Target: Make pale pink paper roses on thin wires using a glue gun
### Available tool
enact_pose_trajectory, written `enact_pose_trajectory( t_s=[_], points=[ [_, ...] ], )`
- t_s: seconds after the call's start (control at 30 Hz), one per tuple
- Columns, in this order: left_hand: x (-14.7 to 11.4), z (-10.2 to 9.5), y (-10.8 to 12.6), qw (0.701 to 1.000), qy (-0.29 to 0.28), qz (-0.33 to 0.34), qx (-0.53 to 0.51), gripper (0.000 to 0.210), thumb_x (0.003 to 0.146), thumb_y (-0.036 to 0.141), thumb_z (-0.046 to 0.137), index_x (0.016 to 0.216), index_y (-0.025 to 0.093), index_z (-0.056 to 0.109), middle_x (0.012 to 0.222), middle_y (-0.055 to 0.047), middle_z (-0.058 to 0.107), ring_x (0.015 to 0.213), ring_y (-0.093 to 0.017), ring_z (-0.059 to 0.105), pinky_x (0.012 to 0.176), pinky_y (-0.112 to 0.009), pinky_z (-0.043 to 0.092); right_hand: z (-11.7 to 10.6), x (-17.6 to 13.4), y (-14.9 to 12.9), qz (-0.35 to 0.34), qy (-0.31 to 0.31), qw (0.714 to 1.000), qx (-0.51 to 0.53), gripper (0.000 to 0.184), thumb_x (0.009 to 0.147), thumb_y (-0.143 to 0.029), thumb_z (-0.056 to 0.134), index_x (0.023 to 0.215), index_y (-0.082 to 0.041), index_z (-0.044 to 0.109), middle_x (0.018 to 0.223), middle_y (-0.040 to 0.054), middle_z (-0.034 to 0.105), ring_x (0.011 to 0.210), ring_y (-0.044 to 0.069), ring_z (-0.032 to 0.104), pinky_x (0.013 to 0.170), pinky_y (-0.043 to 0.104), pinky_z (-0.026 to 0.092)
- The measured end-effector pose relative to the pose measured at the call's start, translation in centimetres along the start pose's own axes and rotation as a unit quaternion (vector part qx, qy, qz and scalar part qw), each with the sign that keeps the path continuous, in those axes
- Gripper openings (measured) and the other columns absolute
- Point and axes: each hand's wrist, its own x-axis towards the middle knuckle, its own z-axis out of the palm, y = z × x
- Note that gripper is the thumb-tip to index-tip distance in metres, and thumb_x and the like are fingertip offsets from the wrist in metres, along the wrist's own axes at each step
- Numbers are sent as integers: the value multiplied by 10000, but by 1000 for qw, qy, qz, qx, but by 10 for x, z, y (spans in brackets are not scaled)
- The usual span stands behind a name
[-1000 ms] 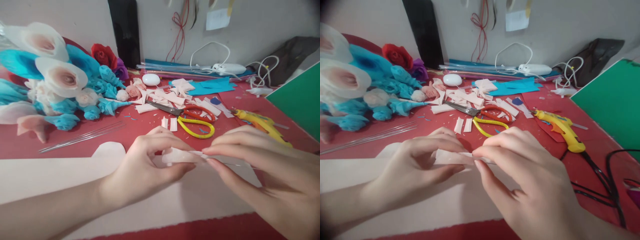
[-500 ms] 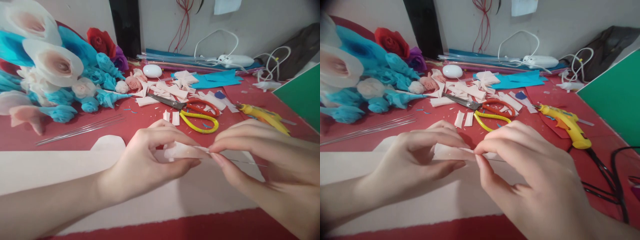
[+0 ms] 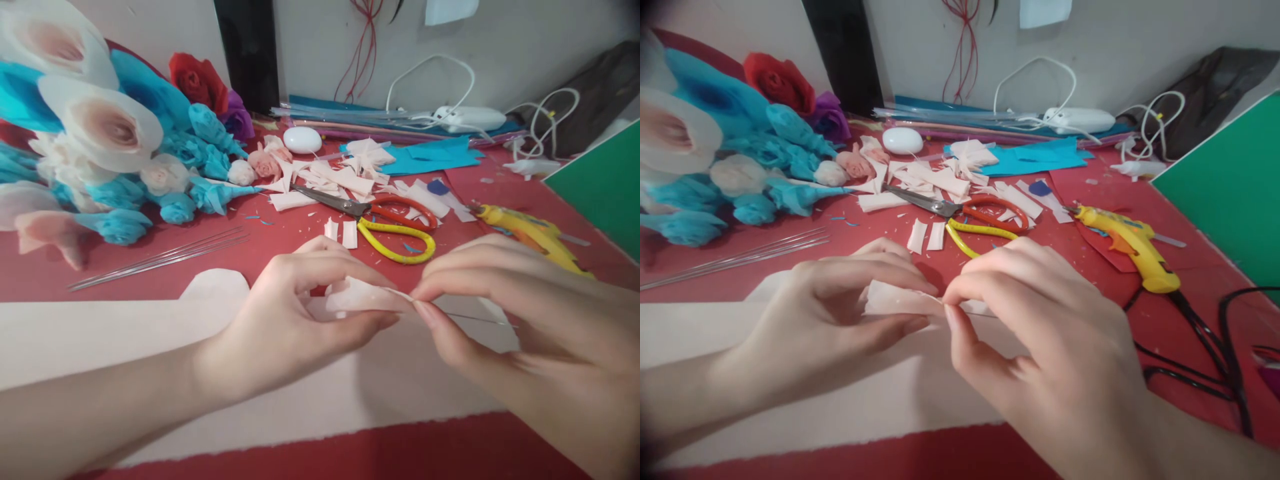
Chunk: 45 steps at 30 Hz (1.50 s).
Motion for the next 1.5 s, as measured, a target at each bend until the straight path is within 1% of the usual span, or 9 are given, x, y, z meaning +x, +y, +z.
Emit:
enact_pose_trajectory(
  t_s=[0.17, 0.4, 0.57, 0.87, 1.0, 1.1, 1.17, 1.33, 1.5],
  points=[
    [0, 1, -1, 1000, 6, -21, -10, 81, 708, 182, 688, 785, 198, 707, 782, 1, 701, 806, -170, 609, 698, -280, 489, -1, 0, 1, 15, -1, 1000, 6, 59, 789, -158, 559, 735, -165, 583, 741, -21, 586, 737, 85, 549, 674, 216, 442],
    [-2, 0, 1, 1000, 4, -20, -9, 97, 709, 150, 681, 787, 200, 707, 789, 17, 705, 809, -158, 608, 704, -266, 490, -2, 3, 1, 16, -7, 1000, 15, 99, 767, -120, 556, 676, -152, 579, 679, -18, 589, 680, 75, 554, 648, 200, 446],
    [-1, 1, 0, 1000, 0, -21, -11, 84, 718, 179, 681, 790, 211, 711, 803, 15, 708, 819, -164, 611, 709, -272, 494, -2, 3, 0, 2, -1, 1000, 0, 120, 800, -135, 506, 709, -171, 575, 717, -29, 602, 688, 68, 560, 676, 196, 445],
    [1, 0, 3, 1000, -3, -9, 9, 55, 729, 165, 668, 764, 183, 706, 767, 20, 713, 771, -144, 616, 700, -244, 490, 0, -2, 0, -46, 9, 998, -35, 104, 787, -97, 523, 728, -166, 575, 690, -14, 600, 705, 130, 552, 708, 274, 438],
    [1, -1, 4, 1000, 0, -5, 3, 63, 731, 152, 665, 775, 158, 709, 770, 12, 716, 769, -131, 615, 711, -219, 485, -1, -5, 4, -74, -7, 996, -39, 53, 801, -127, 567, 829, -158, 600, 750, -4, 609, 747, 151, 543, 706, 305, 419],
    [1, -1, 3, 1000, -3, -12, -6, 74, 731, 164, 668, 782, 143, 717, 771, -3, 717, 771, -135, 614, 709, -223, 481, -4, -8, 7, -107, -32, 992, -51, 105, 804, -135, 592, 908, -150, 597, 825, 4, 607, 808, 168, 532, 747, 335, 397],
    [2, -1, 3, 1000, -1, -17, -19, 85, 727, 169, 671, 788, 135, 718, 779, -11, 718, 778, -141, 617, 701, -224, 483, -6, -10, 7, -127, -41, 989, -65, 107, 799, -113, 589, 905, -131, 598, 838, 21, 607, 822, 180, 529, 764, 351, 391],
    [2, -1, 3, 998, -4, -39, -44, 95, 735, 176, 658, 795, 136, 719, 780, -14, 716, 776, -150, 618, 683, -231, 483, -8, -10, 9, -168, -64, 980, -85, 163, 786, -94, 566, 946, -97, 596, 854, 55, 609, 837, 222, 530, 747, 390, 394],
    [1, -2, 1, 995, -5, -75, -70, 126, 748, 221, 653, 818, 142, 723, 800, -27, 702, 790, -171, 619, 669, -248, 484, -6, -6, 9, -211, -49, 969, -115, 183, 793, -144, 561, 947, -65, 620, 812, 74, 639, 796, 246, 553, 671, 395, 406]
  ],
)
